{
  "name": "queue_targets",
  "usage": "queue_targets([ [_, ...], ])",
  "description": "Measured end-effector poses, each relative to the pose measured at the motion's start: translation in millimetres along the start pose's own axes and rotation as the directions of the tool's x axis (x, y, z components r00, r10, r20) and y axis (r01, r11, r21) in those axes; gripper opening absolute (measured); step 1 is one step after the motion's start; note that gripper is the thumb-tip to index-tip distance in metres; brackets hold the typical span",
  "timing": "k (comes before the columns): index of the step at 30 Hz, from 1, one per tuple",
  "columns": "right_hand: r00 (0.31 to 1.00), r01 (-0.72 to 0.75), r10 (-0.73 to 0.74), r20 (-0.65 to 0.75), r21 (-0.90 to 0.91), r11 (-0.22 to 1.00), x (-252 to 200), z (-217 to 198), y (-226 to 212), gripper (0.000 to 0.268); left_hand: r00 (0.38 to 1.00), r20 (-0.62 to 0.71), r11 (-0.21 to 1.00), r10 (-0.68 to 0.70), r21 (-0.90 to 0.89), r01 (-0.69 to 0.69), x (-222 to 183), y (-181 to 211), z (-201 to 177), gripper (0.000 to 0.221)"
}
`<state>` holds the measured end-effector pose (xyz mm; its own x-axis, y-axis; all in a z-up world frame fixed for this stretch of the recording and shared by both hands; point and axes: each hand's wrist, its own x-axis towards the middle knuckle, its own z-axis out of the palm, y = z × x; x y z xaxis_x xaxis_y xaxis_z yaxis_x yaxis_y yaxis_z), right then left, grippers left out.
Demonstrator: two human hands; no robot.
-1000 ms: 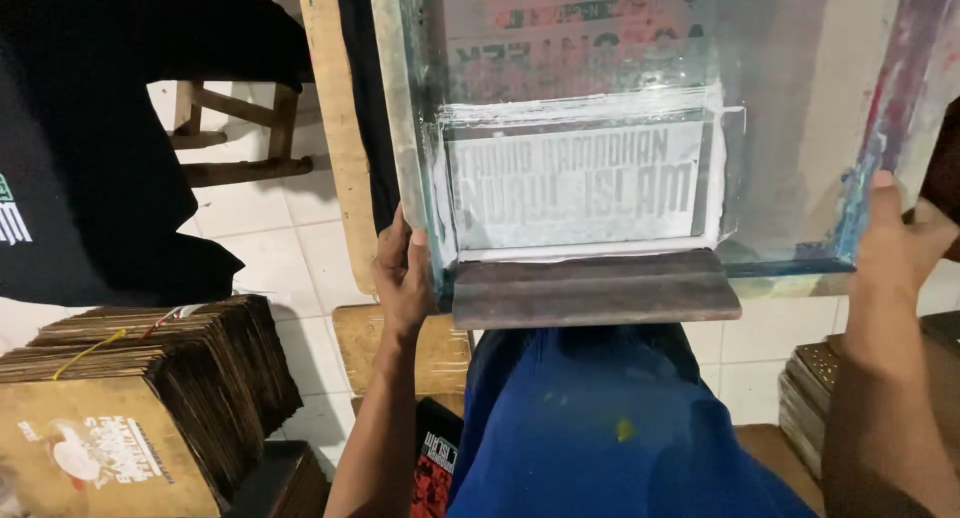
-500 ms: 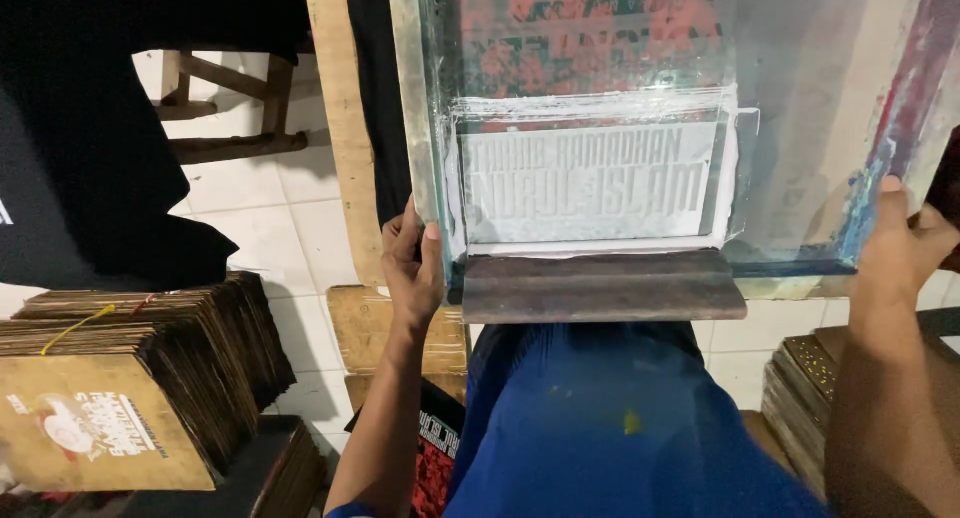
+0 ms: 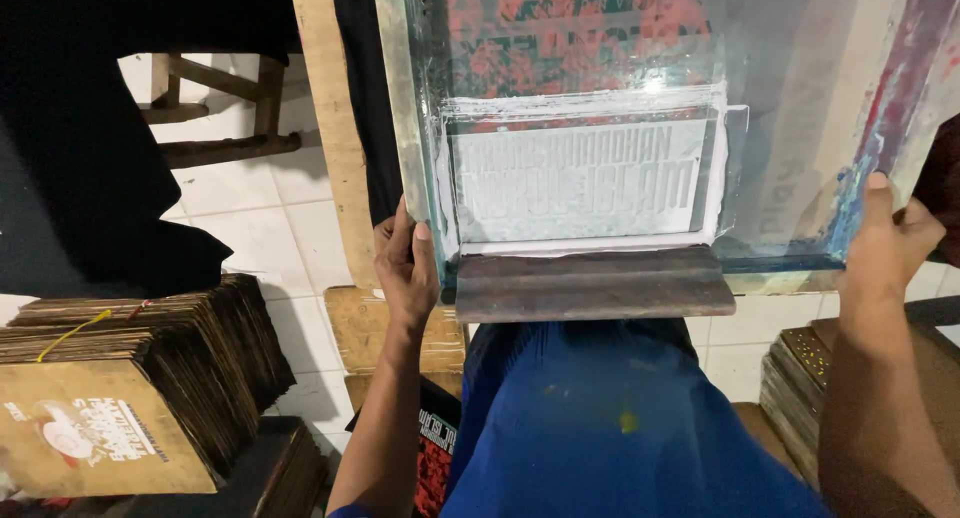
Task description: Screen printing a white design onto black t-shirts using a manual screen and squeegee
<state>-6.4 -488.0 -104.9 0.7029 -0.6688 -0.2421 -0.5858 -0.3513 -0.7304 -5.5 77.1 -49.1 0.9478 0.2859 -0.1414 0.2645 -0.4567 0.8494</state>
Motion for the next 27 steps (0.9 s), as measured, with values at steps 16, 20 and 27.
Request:
queue_targets([
  [16,1.000,-0.023,0.023,-0.008,0.028,0.999,11.6,-2.0,24.0,0.036,0.999,-0.044,1.000,0.011,0.008,-0.010,-0.9,1.0,2.9,0.048],
  [20,1.000,-0.030,0.030,0.007,0.032,0.999,-3.2,3.7,-12.6,0.028,0.998,-0.061,0.999,0.033,-0.013,-0.034,-1.4,1.5,4.5,0.046],
  [27,0.998,0.054,-0.054,-0.018,-0.005,0.999,-2.6,5.4,-9.6,0.030,0.998,-0.053,0.999,-0.022,-0.035,0.020,-0.5,-0.5,3.8,0.049],
])
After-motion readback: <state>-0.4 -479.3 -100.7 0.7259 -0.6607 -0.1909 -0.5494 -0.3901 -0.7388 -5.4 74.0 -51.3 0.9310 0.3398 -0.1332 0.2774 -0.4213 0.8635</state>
